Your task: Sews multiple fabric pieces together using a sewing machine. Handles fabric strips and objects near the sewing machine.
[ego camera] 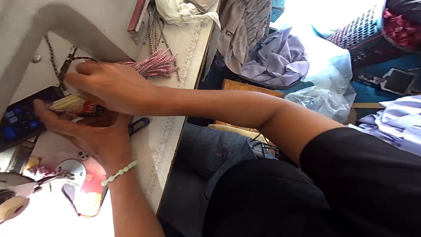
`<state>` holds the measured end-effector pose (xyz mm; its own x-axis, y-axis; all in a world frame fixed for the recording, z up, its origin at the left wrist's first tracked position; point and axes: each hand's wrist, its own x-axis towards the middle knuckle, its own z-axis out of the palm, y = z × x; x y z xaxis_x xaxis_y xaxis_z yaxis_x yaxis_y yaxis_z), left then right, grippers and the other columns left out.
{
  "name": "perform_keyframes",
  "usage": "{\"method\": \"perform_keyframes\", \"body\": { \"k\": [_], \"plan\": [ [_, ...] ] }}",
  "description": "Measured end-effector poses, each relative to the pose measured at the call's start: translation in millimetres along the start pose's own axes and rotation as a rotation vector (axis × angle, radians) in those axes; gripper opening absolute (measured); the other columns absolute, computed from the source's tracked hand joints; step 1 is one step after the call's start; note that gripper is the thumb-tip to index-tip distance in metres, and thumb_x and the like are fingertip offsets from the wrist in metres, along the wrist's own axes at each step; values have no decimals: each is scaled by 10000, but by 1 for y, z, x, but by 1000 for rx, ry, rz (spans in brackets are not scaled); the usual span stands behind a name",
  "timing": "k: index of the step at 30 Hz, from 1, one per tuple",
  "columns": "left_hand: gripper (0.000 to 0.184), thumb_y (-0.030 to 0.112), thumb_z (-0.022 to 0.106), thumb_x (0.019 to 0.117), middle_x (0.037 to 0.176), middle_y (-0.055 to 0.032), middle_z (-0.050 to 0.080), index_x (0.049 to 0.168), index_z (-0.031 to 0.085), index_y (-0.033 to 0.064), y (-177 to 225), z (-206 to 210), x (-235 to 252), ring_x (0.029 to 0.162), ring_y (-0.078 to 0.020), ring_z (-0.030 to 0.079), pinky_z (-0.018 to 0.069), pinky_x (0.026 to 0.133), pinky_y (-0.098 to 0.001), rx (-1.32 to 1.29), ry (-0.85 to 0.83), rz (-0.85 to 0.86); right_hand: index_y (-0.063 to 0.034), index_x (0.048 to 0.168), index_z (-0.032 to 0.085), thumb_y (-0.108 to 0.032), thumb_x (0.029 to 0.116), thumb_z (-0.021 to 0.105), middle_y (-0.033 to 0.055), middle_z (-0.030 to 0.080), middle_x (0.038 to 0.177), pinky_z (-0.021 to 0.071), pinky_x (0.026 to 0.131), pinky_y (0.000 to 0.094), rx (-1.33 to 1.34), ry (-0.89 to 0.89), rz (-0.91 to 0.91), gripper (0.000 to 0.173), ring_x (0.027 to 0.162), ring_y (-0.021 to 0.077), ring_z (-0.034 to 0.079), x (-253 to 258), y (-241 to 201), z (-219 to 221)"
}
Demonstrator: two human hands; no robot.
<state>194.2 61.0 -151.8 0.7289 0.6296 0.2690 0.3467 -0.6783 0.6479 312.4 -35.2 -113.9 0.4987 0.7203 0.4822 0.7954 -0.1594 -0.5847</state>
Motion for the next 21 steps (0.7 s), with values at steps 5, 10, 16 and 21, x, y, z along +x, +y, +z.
{"method": "perform_keyframes", "body": {
  "k": [5, 10, 16, 21],
  "plan": [
    [1160, 311, 882, 768, 1504, -249, 393, 1606, 128, 37, 5, 6, -1, 1158, -231, 605, 533, 960, -370, -86, 64, 0, 48, 1026, 727, -54, 919, 696, 196, 718, 1008, 579, 838, 453, 43, 144, 58, 151, 969, 320, 712, -5, 6, 14],
    [1164, 270, 915, 723, 1463, -294, 432, 1588, 181, 7, 5, 9, 3, 1172, -343, 602, 538, 957, -479, -94, 91, -33, 6, 986, 749, -118, 934, 702, 159, 741, 1066, 579, 875, 467, 33, 256, 50, 142, 1008, 308, 713, -6, 9, 28],
    [1178, 272, 956, 670, 1478, -310, 442, 1577, 255, -1, 11, 5, 5, 1166, -369, 623, 541, 953, -511, -143, 52, -86, 4, 981, 746, -68, 898, 731, 170, 723, 1137, 568, 897, 506, 85, 203, 95, 112, 1038, 322, 699, -6, 6, 21],
    [1107, 392, 899, 731, 1513, -319, 438, 1567, 314, -40, 6, 10, 6, 1343, -419, 526, 477, 1072, -511, -90, 60, 11, -9, 933, 756, -79, 871, 740, 153, 718, 1180, 541, 925, 514, 173, 169, 113, 95, 1095, 313, 673, -8, 17, 11]
  ]
}}
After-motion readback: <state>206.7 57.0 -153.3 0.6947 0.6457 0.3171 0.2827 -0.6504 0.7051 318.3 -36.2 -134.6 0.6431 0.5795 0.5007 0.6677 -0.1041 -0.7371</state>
